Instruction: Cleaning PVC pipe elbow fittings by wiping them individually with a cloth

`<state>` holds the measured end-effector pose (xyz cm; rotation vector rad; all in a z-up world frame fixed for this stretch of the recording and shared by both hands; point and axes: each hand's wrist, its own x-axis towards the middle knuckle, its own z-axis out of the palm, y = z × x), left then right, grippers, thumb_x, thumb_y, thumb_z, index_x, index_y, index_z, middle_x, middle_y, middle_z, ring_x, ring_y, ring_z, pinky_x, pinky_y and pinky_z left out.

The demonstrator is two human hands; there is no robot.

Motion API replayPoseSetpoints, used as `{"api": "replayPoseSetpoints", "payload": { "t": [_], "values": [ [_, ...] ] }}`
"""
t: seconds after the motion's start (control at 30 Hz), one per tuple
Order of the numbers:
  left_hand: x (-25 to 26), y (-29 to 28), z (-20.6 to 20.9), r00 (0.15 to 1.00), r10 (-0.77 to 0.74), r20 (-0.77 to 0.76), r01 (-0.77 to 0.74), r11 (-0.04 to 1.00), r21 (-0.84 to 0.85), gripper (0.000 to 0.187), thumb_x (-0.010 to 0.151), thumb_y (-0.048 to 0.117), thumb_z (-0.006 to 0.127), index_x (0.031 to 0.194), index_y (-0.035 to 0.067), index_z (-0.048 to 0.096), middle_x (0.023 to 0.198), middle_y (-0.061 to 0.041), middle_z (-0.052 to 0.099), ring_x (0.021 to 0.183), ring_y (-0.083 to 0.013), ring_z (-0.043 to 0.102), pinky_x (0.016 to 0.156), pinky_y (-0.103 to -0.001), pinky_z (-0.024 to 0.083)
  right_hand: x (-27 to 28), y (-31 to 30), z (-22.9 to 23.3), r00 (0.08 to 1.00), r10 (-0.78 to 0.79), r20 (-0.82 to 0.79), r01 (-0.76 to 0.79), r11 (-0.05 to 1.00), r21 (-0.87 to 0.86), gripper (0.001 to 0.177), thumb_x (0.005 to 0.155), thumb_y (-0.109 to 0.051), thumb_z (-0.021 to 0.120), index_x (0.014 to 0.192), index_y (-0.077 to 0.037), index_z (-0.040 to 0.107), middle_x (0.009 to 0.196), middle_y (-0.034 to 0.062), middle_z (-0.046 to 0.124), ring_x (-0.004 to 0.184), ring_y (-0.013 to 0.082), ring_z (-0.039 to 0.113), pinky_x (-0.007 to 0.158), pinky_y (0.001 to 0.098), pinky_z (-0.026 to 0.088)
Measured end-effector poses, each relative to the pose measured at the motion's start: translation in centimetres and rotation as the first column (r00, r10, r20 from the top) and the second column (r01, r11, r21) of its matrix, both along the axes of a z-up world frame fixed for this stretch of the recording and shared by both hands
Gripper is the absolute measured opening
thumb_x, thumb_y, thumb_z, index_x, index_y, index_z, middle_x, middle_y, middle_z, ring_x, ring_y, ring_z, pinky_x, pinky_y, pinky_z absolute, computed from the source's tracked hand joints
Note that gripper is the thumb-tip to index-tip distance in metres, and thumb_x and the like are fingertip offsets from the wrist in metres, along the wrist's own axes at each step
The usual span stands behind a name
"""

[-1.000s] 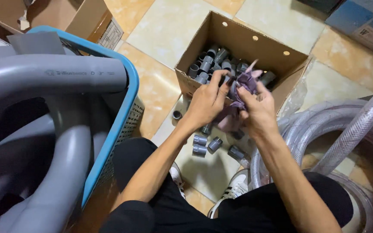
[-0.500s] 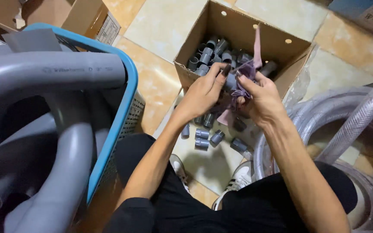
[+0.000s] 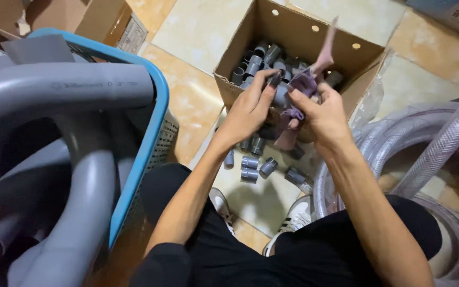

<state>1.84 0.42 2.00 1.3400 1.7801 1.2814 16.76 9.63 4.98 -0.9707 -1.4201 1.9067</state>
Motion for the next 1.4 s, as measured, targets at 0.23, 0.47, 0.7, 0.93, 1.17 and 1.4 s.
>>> {"api": "replayPoseSetpoints", "payload": {
  "t": [0.23,0.47,0.7,0.93,1.17,1.4],
  "values": [
    [-2.0,4.7,-11.3,0.698,0.026,0.716,0.108,0.984,-0.141,0.068,0.101,0.054,0.029,0.101,-0.006,0.062,0.098,-0.016,0.068,0.088,-0.0242,0.064,0.083,-0.035,0.053,-0.2,-1.4,-0.1,0.941,0.016,0.338,-0.31,0.438,0.844,0.073,0.082,0.004,0.069,0.15,-0.003,0.046,0.099,0.013,0.074,0.063,0.0164,0.062,0.052,0.0254,0.052],
    [0.2,0.1,-0.1,0.862,-0.127,0.491,0.183,0.981,-0.069,0.088,0.087,0.068,0.04,0.147,0.004,0.037,0.124,-0.013,0.059,0.091,-0.0131,0.061,0.072,-0.027,0.056,0.6,0.6,0.7,0.984,0.126,0.129,-0.179,0.636,0.75,0.073,0.088,0.011,0.074,0.152,0.0,0.041,0.13,0.0223,0.066,0.11,0.0303,0.069,0.096,0.0353,0.056],
    [1.1,0.9,-2.0,0.988,0.146,-0.041,-0.148,0.988,-0.052,0.035,0.1,0.039,0.036,0.1,0.01,0.056,0.08,-0.012,0.071,0.066,-0.033,0.066,0.063,-0.044,0.05,0.1,0.5,-1.9,0.984,0.006,0.176,-0.028,0.993,0.119,0.014,0.104,-0.016,0.059,0.11,-0.004,0.062,0.074,0.0023,0.061,0.04,0.0091,0.051,0.032,0.0219,0.039],
    [-1.3,-1.8,-3.9,0.932,0.343,0.115,-0.326,0.934,-0.147,0.043,0.095,0.044,0.043,0.092,0.006,0.063,0.078,-0.008,0.068,0.071,-0.0206,0.062,0.067,-0.033,0.052,-1.3,-0.4,-3.2,0.971,0.012,0.237,-0.17,0.733,0.659,0.018,0.103,-0.005,0.061,0.119,0.002,0.054,0.102,0.0154,0.069,0.073,0.0209,0.065,0.059,0.0307,0.056],
    [-2.4,-1.5,-12.0,0.902,0.423,0.089,-0.404,0.897,-0.178,0.038,0.09,0.035,0.057,0.109,0.004,0.066,0.089,-0.009,0.075,0.079,-0.0206,0.07,0.076,-0.032,0.057,-3.4,-0.4,-7.6,0.769,0.175,0.615,-0.544,0.683,0.487,0.025,0.094,-0.024,0.07,0.101,0.0,0.07,0.083,0.0109,0.071,0.065,0.021,0.062,0.058,0.0343,0.049],
    [-3.6,-4.4,-28.8,0.843,0.528,0.103,-0.33,0.659,-0.676,0.049,0.091,0.046,0.059,0.125,0.012,0.071,0.122,-0.021,0.072,0.126,-0.0372,0.063,0.106,-0.049,0.051,-6.2,-2.1,-25.5,0.555,0.181,0.812,-0.597,0.766,0.237,0.04,0.085,-0.021,0.061,0.125,-0.02,0.067,0.105,0.017,0.073,0.107,0.0409,0.068,0.087,0.0586,0.054]
  ]
}}
